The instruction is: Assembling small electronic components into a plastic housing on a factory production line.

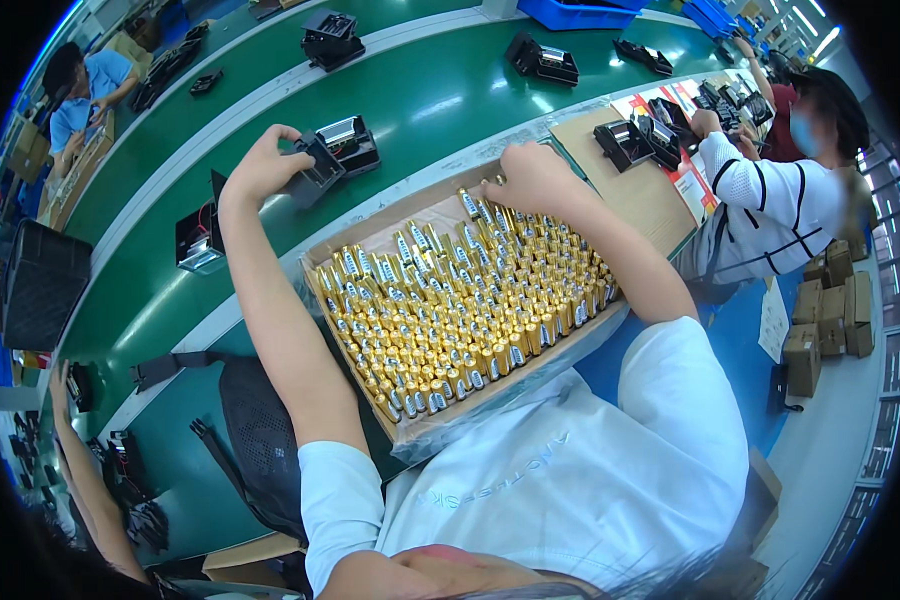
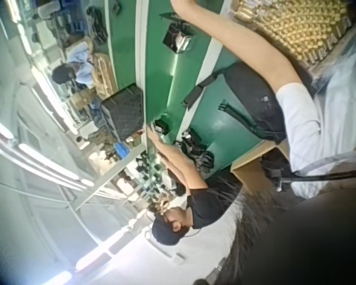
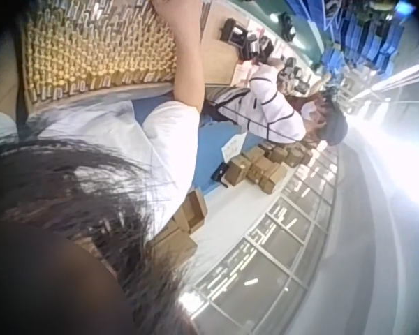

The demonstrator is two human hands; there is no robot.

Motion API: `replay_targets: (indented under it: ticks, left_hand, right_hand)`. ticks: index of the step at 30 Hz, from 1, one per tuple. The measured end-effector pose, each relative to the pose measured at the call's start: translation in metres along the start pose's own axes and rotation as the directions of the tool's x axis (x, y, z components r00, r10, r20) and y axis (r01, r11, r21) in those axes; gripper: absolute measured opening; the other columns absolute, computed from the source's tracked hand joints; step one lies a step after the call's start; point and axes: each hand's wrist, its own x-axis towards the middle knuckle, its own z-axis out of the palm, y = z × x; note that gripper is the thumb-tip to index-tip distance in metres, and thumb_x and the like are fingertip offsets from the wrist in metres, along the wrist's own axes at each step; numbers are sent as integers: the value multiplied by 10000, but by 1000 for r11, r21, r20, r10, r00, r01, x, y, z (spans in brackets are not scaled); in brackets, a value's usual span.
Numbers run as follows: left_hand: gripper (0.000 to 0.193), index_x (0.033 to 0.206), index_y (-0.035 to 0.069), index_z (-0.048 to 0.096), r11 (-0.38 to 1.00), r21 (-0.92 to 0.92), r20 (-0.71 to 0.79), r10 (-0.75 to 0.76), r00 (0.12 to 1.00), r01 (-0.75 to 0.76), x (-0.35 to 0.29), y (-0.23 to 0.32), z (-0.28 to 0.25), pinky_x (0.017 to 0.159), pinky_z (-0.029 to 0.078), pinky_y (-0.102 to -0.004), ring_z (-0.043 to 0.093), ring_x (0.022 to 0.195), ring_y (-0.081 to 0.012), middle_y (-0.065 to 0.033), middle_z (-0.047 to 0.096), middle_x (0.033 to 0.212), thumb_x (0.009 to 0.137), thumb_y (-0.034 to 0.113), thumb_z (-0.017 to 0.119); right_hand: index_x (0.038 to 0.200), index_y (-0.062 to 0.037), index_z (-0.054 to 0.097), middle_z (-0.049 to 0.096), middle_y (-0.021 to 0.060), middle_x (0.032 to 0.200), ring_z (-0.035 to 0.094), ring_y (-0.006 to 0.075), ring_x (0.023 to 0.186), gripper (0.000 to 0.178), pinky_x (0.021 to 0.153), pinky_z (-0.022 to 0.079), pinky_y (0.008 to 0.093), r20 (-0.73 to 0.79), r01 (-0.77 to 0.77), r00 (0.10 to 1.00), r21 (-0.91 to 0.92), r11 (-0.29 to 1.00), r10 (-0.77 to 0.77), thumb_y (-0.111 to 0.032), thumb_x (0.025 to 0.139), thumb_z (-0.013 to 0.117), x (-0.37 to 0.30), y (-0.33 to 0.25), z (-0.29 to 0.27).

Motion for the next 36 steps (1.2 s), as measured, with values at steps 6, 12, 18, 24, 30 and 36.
replay_targets:
  ticks: [6, 12, 18, 24, 30, 36]
  left_hand:
    - [413, 1209, -21, 576, 886, -437, -160, 89, 983, -151, 3, -2, 7, 691, 573, -316, 670, 798, -230, -171, 658, 976, 851, 138, 706]
    - [355, 1213, -20, 572, 731, -675, -135, 9, 991, -99, 15, 1, 20, 673, 581, -312, 666, 785, -209, -172, 651, 970, 883, 80, 658]
    - [318, 1224, -3, 572, 721, -691, -117, -39, 992, -53, 13, 4, 18, 636, 577, -316, 660, 774, -193, -166, 647, 983, 915, 66, 601]
    - [299, 1225, 18, 577, 792, -609, -118, -41, 992, -40, 6, 2, 17, 604, 564, -319, 653, 769, -191, -158, 645, 993, 933, 82, 568]
    - [285, 1227, 16, 574, 812, -583, -79, -46, 996, -9, 16, 2, 24, 594, 551, -297, 656, 788, -184, -161, 652, 1005, 948, 63, 543]
    - [295, 1222, 27, 563, 783, -622, -76, -40, 996, -16, 15, 8, 24, 575, 535, -304, 639, 768, -200, -168, 637, 992, 931, 70, 553]
  right_hand:
    - [683, 82, 671, 608, 167, 611, 558, 318, 548, 368, 620, 525, 390, 3, -12, 1000, 66, 998, 12, -280, 735, 703, 2, 3, 8]
    - [667, 76, 672, 583, 148, 563, 543, 308, 523, 324, 600, 518, 391, 11, -11, 1000, 147, 989, 10, -241, 724, 697, 9, 11, 12]
    - [642, 71, 674, 559, 112, 509, 520, 266, 468, 304, 568, 505, 365, 62, -12, 998, 201, 980, 0, -221, 721, 701, 9, 11, 3]
    - [651, 65, 695, 574, 100, 499, 515, 224, 438, 349, 532, 489, 334, 16, 27, 999, 346, 938, -35, -270, 733, 744, 1, -12, -1]
    - [644, 48, 705, 562, 96, 494, 493, 216, 422, 327, 500, 478, 331, -64, 77, 996, 307, 949, -60, -262, 744, 743, 1, -22, 15]
    - [658, 38, 717, 575, 99, 508, 501, 216, 423, 310, 484, 474, 333, -44, 91, 996, 217, 972, -83, -255, 757, 732, 6, -22, 25]
